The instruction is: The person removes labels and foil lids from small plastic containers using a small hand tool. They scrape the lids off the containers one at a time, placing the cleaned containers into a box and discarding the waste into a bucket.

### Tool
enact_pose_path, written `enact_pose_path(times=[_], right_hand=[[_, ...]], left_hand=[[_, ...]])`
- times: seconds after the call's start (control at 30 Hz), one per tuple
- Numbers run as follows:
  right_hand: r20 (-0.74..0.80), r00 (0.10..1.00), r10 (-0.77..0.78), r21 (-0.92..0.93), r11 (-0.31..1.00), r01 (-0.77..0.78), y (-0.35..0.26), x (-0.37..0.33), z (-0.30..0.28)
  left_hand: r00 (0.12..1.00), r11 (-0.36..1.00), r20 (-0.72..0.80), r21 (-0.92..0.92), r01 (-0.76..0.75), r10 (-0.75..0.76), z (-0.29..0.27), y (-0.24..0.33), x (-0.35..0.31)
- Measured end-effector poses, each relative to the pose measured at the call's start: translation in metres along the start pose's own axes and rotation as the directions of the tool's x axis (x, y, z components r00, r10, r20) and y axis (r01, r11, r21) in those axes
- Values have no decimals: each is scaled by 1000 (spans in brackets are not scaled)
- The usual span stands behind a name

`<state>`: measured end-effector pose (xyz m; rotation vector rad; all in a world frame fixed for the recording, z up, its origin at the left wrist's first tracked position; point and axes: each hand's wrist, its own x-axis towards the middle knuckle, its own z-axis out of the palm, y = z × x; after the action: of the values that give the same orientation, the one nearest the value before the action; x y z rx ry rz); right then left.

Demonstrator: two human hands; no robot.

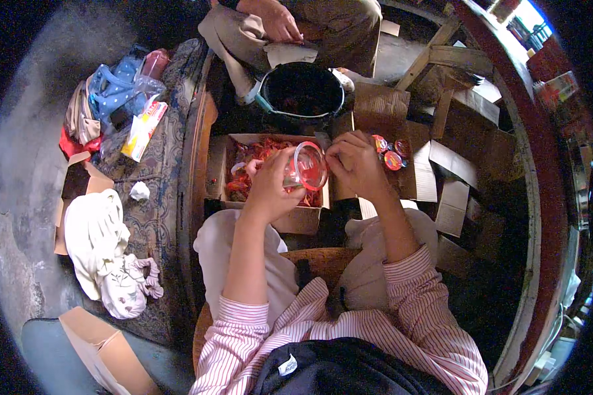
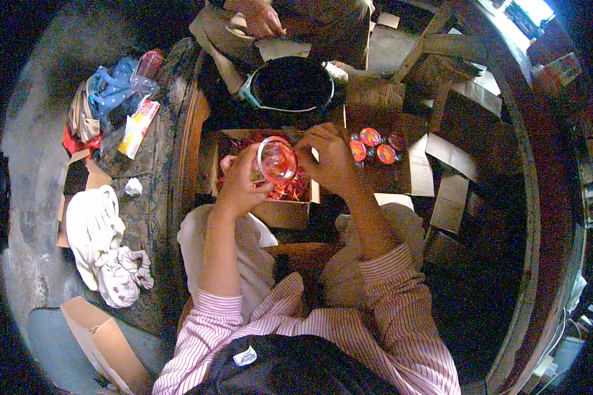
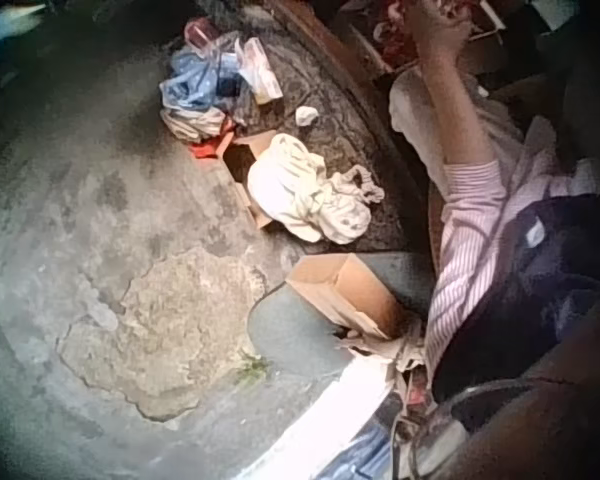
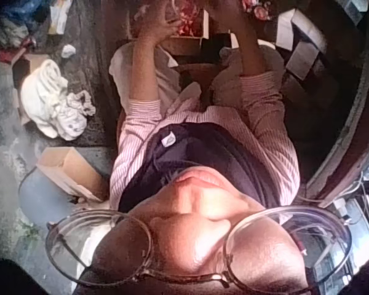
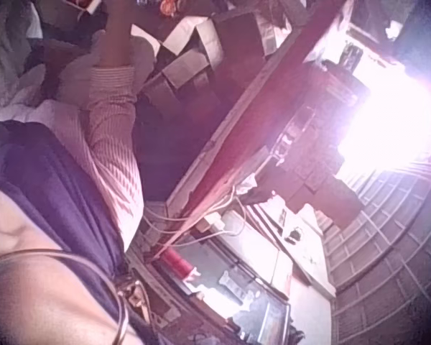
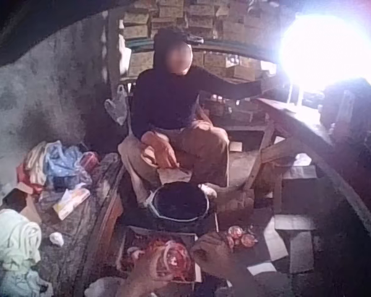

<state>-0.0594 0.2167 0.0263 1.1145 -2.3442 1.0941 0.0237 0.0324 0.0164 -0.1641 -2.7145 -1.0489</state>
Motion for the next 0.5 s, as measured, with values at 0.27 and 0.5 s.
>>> enact_pose_path(times=[0.27,0.5], right_hand=[[-42,996,-74,-186,980,65,-3,-1,0],[-50,989,-139,-263,957,121,-8,2,-1]], left_hand=[[995,998,91,52,31,-36,5,-6,-2],[987,997,140,21,71,-73,8,-13,-4]])
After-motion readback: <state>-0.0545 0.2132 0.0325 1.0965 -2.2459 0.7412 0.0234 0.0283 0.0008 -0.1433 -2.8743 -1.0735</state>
